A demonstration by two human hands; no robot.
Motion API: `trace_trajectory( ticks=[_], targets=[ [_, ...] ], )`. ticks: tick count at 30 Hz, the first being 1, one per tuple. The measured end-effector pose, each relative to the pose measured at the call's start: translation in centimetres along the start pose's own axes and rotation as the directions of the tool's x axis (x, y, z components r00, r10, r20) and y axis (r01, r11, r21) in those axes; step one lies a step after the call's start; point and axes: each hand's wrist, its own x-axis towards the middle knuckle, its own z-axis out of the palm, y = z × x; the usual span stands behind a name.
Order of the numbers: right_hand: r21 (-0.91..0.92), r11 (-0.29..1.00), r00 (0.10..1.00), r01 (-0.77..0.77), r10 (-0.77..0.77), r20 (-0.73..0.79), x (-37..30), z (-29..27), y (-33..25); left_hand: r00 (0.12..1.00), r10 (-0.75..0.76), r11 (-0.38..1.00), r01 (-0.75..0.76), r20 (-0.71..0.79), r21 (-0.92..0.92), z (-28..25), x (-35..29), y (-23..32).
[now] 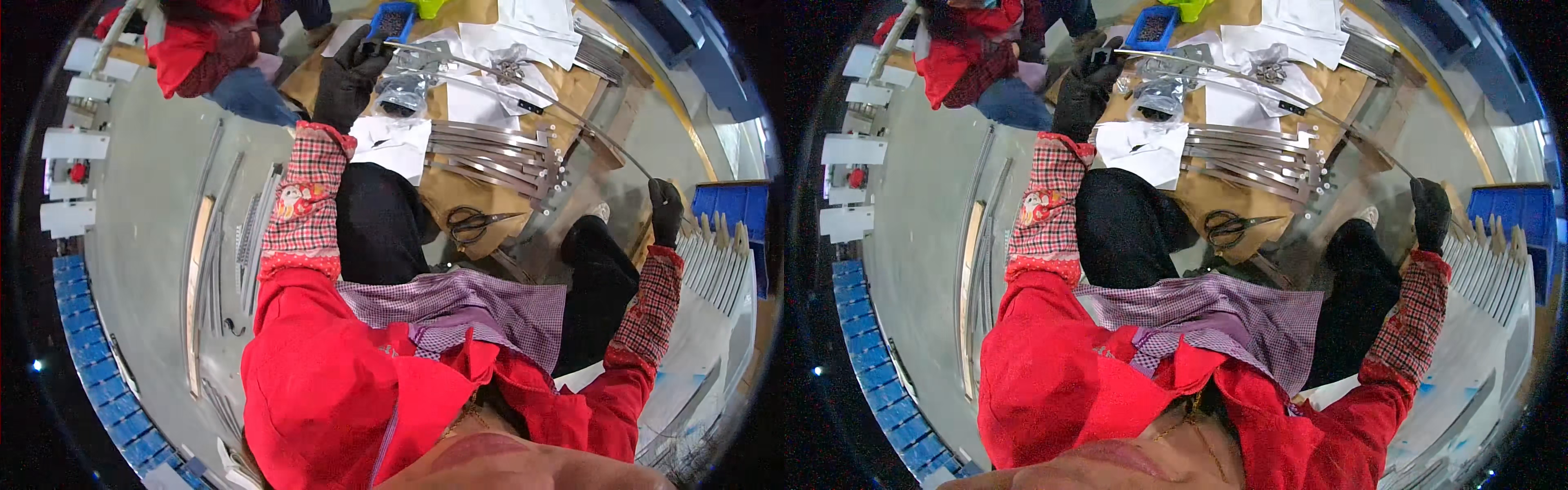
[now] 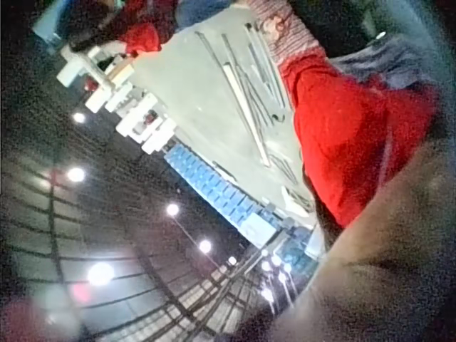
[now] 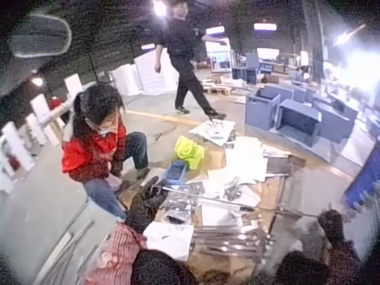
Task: Manually attaching hardware and fasteners to curved metal strips at a workbench.
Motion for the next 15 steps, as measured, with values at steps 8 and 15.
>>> trace_trajectory(
  ticks=[8, 15],
  targets=[
    [-0.094, 0.994, 0.997, 0.056, -0.051, 0.059, 0.3, 0.0, -0.1, 0.994, -0.090, 0.982, 0.098, 0.055, -0.161, 0.9, 0.0, 1.0],
    [-0.149, 0.989, 0.998, -0.002, 0.010, 0.055, 1.1, -0.2, -1.7, 0.993, -0.037, 0.992, 0.050, 0.114, -0.114, 1.1, 0.2, 0.6]
  ],
)
